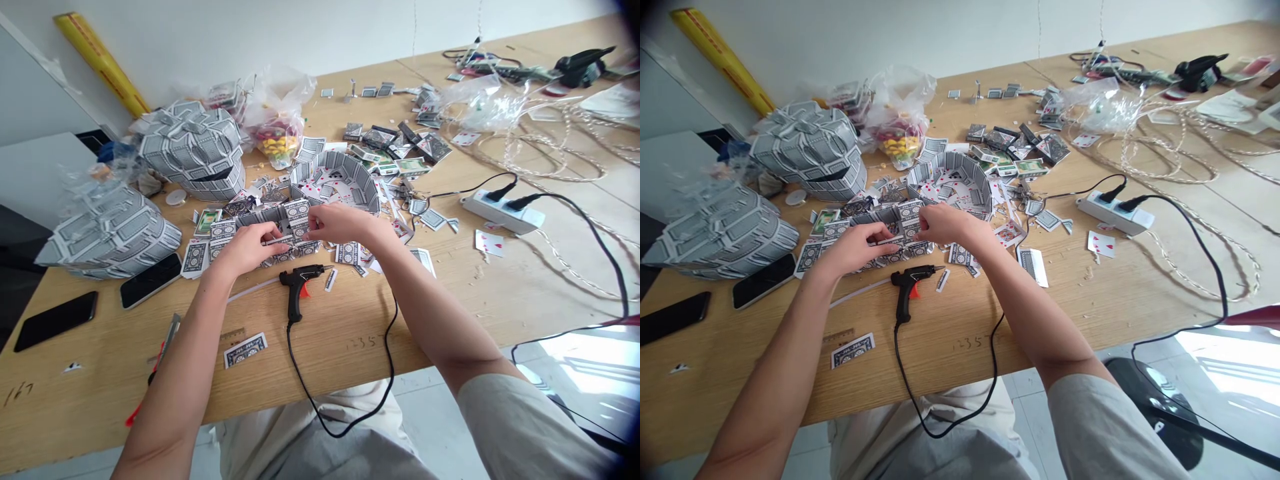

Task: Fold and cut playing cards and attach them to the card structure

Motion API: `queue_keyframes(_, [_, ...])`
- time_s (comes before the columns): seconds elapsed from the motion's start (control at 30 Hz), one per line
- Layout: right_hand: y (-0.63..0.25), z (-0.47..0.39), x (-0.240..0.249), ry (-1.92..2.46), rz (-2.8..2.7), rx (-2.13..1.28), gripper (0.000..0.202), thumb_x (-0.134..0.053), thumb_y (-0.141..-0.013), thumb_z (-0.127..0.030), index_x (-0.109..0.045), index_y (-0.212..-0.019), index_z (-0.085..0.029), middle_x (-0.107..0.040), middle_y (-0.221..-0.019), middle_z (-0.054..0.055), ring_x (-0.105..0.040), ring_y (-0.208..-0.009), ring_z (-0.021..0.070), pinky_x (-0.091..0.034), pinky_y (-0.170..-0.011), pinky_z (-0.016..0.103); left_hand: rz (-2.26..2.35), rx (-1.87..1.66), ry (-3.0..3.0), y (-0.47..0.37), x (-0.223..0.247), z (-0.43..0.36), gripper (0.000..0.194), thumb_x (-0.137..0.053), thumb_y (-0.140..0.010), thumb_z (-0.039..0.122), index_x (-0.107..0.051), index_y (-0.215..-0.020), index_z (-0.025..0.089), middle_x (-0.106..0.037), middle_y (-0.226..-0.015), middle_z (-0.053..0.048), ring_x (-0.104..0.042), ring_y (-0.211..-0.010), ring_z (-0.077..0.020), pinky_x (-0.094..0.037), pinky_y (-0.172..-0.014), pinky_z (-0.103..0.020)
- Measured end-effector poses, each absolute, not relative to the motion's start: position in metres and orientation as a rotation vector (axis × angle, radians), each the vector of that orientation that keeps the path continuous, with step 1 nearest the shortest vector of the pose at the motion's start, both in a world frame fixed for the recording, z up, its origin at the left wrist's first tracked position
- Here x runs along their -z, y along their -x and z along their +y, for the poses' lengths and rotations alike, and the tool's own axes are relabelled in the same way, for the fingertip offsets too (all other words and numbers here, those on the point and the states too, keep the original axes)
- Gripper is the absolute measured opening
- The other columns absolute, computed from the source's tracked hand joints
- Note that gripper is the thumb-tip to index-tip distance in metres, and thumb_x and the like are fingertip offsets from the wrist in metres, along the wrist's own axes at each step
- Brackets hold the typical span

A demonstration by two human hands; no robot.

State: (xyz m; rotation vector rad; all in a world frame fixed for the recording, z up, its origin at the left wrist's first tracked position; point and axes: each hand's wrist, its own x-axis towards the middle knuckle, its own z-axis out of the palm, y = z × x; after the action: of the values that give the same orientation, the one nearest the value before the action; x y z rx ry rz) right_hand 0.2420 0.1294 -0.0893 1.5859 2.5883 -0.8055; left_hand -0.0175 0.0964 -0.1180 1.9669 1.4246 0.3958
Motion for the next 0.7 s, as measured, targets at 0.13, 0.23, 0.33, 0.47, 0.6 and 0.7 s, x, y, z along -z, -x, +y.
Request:
queue_keyframes(0.13, [-0.2420,0.1293,0.0891,-1.602,2.575,0.816,0.024,-0.077,-0.097,-0.042,-0.062,-0.095,-0.023,-0.069,-0.091,0.005,-0.057,-0.079,0.0198,-0.035,-0.066,0.035,1.431,-0.400,-1.937,0.0171,0.1173,0.0961,0.030,-0.083,-0.088,0.052,-0.073,-0.094,0.024,-0.077,-0.099,-0.002,-0.065,-0.092,-0.0233,-0.043,-0.078,-0.033])
queue_keyframes(0.23, [-0.2420,0.1297,0.0883,-1.604,2.559,0.830,0.025,-0.077,-0.097,-0.043,-0.062,-0.094,-0.023,-0.070,-0.091,0.004,-0.057,-0.078,0.0192,-0.034,-0.066,0.035,1.449,-0.396,-1.933,0.0159,0.1149,0.0957,0.030,-0.084,-0.088,0.050,-0.074,-0.092,0.023,-0.077,-0.099,-0.002,-0.065,-0.092,-0.0229,-0.043,-0.079,-0.033])
queue_keyframes(0.33, [-0.2416,0.1301,0.0867,-1.584,2.544,0.863,0.026,-0.076,-0.098,-0.043,-0.061,-0.094,-0.023,-0.070,-0.090,0.004,-0.056,-0.076,0.0184,-0.034,-0.065,0.034,1.438,-0.397,-1.939,0.0150,0.1133,0.0954,0.029,-0.084,-0.088,0.049,-0.073,-0.092,0.023,-0.076,-0.097,-0.001,-0.063,-0.090,-0.0220,-0.042,-0.079,-0.033])
queue_keyframes(0.47, [-0.2408,0.1301,0.0856,-1.580,2.549,0.861,0.025,-0.077,-0.099,-0.041,-0.060,-0.093,-0.023,-0.070,-0.088,0.004,-0.057,-0.077,0.0184,-0.035,-0.066,0.034,1.427,-0.391,-1.956,0.0156,0.1141,0.0957,0.028,-0.083,-0.089,0.050,-0.073,-0.093,0.024,-0.075,-0.094,0.000,-0.063,-0.089,-0.0221,-0.042,-0.078,-0.033])
queue_keyframes(0.6, [-0.2411,0.1304,0.0862,-1.582,2.545,0.871,0.025,-0.077,-0.099,-0.041,-0.061,-0.092,-0.023,-0.071,-0.088,0.004,-0.057,-0.076,0.0181,-0.035,-0.066,0.034,1.425,-0.380,-1.966,0.0170,0.1159,0.0959,0.029,-0.083,-0.090,0.051,-0.074,-0.094,0.024,-0.075,-0.094,-0.001,-0.064,-0.088,-0.0225,-0.042,-0.077,-0.033])
queue_keyframes(0.7, [-0.2419,0.1308,0.0865,-1.576,2.544,0.882,0.024,-0.076,-0.100,-0.040,-0.061,-0.092,-0.023,-0.072,-0.088,0.004,-0.057,-0.076,0.0181,-0.035,-0.066,0.034,1.429,-0.379,-1.966,0.0177,0.1168,0.0957,0.028,-0.082,-0.090,0.052,-0.074,-0.094,0.025,-0.075,-0.093,-0.001,-0.064,-0.089,-0.0231,-0.042,-0.077,-0.033])
